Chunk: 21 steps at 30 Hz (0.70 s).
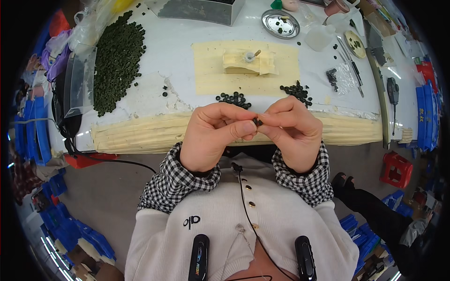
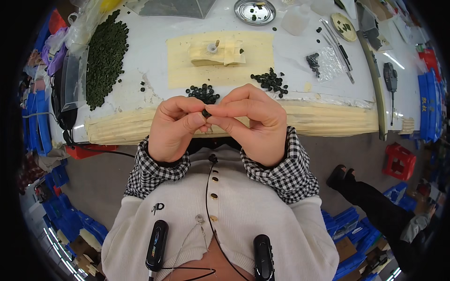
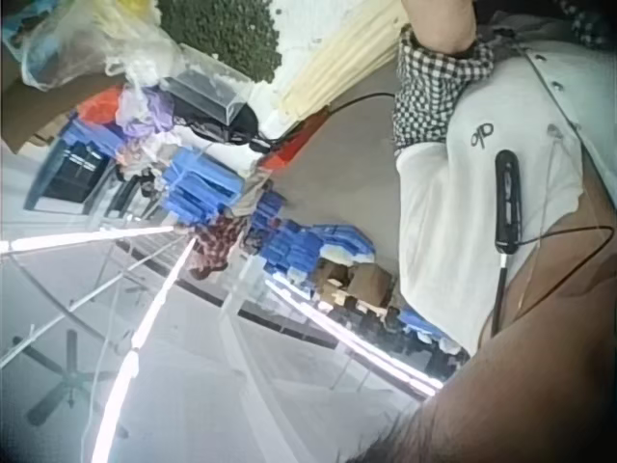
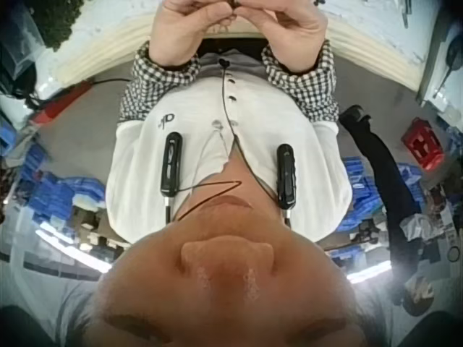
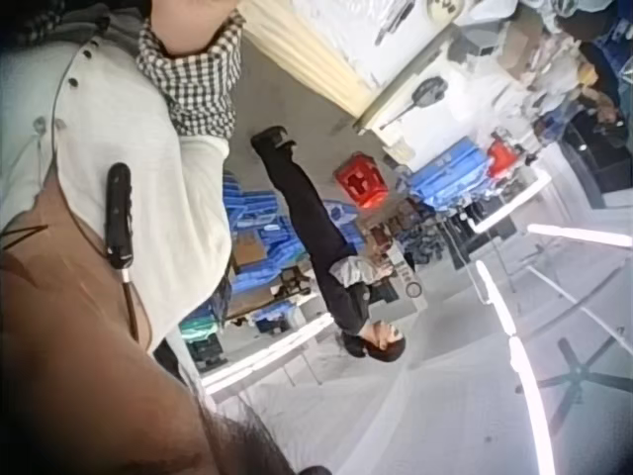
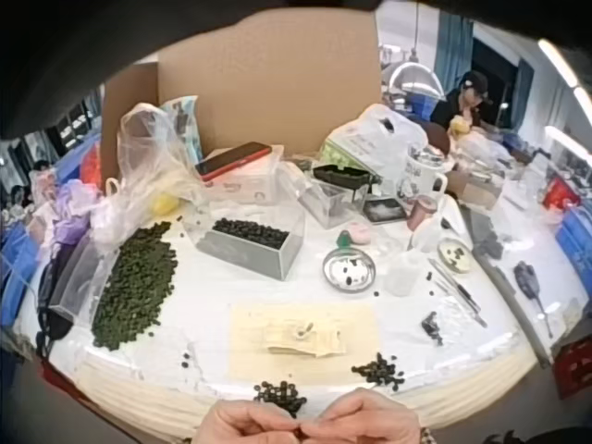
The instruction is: Assembling small black plastic components by hand at a factory workbench.
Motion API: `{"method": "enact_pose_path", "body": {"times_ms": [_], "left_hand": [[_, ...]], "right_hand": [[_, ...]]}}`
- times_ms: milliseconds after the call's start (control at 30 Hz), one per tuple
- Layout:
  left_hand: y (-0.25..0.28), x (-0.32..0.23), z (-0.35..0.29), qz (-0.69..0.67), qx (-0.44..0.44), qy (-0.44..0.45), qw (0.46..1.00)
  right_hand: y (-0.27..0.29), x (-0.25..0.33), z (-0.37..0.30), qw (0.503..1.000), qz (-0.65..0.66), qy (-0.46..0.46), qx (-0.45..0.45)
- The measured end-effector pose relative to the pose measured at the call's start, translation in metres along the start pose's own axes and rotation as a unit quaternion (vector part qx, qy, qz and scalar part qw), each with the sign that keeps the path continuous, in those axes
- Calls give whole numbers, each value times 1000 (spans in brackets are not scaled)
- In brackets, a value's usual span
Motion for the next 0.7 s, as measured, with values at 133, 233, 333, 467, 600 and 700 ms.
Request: {"method": "enact_pose_path", "body": {"times_ms": [133, 233, 333, 467, 600, 700], "left_hand": [[1, -1, 1, 7, 16, -19, 1000], [3, -5, 1, 21, 43, -7, 999], [3, -9, 1, 56, 45, 3, 997], [2, -13, 2, 125, 9, -79, 989], [-7, -22, -1, 324, -45, -224, 918], [-8, -27, -1, 436, -38, -276, 856]], "right_hand": [[1, 1, 0, 1000, -12, -7, 7], [1, 0, 1, 999, 14, -12, 33], [-2, -1, -1, 993, 97, -69, 0], [-4, -2, 0, 1000, -16, -7, -7], [-10, 0, -1, 997, -75, 27, -21], [-11, 2, 0, 996, -87, 28, -16]]}}
Point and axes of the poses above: each hand's wrist, its own z-axis towards the middle knuckle, its own y-axis out of the back of the hand, x = y × z, the point moved 3 cm from there along z, towards the middle knuckle, and after that the axes turned 2 degrees about x, right-handed, at the moved point
